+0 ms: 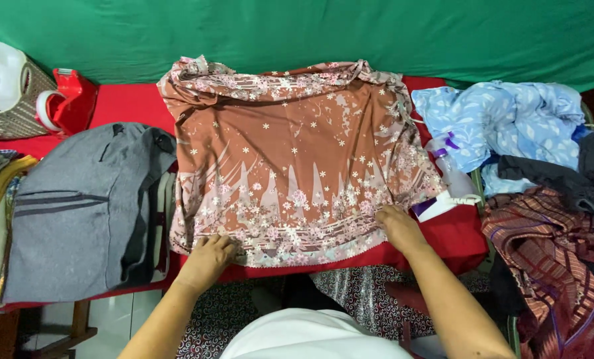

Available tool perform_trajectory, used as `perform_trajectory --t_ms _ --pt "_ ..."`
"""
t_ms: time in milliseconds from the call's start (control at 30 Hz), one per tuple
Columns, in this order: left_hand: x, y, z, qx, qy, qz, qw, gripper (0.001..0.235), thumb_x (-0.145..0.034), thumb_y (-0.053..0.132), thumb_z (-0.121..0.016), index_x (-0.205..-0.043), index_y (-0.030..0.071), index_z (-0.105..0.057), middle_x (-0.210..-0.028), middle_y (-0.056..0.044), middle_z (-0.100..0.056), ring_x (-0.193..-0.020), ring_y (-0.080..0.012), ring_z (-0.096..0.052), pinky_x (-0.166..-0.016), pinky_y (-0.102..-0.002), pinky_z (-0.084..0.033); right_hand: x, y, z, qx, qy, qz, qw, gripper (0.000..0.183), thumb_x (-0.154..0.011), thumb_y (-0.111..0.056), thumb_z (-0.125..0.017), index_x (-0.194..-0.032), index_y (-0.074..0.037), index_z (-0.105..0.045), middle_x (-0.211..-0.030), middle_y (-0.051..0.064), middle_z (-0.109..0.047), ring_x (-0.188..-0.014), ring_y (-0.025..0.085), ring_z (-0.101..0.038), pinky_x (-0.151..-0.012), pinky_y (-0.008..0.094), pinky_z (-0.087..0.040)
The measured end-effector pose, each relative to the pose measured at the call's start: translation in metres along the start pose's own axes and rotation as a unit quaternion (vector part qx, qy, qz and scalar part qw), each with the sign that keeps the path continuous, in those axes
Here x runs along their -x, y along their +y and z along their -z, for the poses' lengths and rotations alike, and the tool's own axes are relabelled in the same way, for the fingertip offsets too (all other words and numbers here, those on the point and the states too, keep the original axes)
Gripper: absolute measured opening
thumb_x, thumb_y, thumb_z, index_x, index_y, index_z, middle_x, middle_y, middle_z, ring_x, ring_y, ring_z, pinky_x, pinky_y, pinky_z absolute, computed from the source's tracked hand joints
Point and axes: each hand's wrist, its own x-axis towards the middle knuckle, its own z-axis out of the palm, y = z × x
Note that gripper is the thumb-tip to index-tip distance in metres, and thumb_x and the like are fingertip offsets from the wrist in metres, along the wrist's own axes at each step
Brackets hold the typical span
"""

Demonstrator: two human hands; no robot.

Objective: The person is ironing a patterned cloth on an ironing station.

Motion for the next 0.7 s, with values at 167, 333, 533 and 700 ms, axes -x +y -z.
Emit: perform_trajectory --t_ms 167,333,533,700 --pt "0.011 -0.032 -0.046 -0.039 0.065 0.042 0.996 0.022 -0.087 0.013 -0.055 -0.106 0.010 -0.065 -0.112 -0.008 -0.064 -0.111 -0.0280 -0.060 -0.094 -0.042 -0.049 0.011 -0.001 -0.003 -0.012 0.020 0.024 0.999 0.026 -0.084 0.001 -0.050 -0.104 -0.005 -0.065 -0.120 0.017 -0.065 -0.121 0.036 -0.059 -0.104 0.043 -0.046" --pt "0.017 -0.038 -0.065 -0.048 0.063 0.056 0.995 0.022 -0.083 0.010 -0.056 -0.104 0.007 -0.064 -0.104 -0.011 -0.068 -0.105 -0.0281 -0.064 -0.095 -0.039 -0.051 0.015 -0.005 -0.007 -0.011 0.008 0.016 1.000 0.036 -0.082 0.004 -0.046 -0.113 -0.003 -0.063 -0.125 0.020 -0.062 -0.125 0.037 -0.056 -0.105 0.044 -0.045" --pt "0.013 -0.042 -0.081 0.031 -0.041 0.094 0.994 0.022 -0.083 0.009 -0.059 -0.102 0.008 -0.069 -0.107 -0.014 -0.072 -0.107 -0.0313 -0.069 -0.094 -0.041 -0.055 0.010 0.014 -0.036 -0.051 -0.078 -0.062 0.994 0.031 -0.100 -0.013 -0.041 -0.123 0.000 -0.057 -0.133 0.023 -0.057 -0.128 0.038 -0.053 -0.109 0.043 -0.041" --pt "-0.035 -0.034 -0.032 0.108 -0.119 0.220 0.962 0.027 -0.094 0.028 -0.063 -0.111 0.009 -0.071 -0.117 -0.016 -0.072 -0.110 -0.0351 -0.069 -0.093 -0.046 -0.056 -0.035 -0.039 0.031 -0.160 -0.060 -0.172 0.970 0.042 -0.107 -0.027 -0.039 -0.139 -0.005 -0.054 -0.150 0.013 -0.050 -0.142 0.028 -0.046 -0.119 0.038 -0.033"
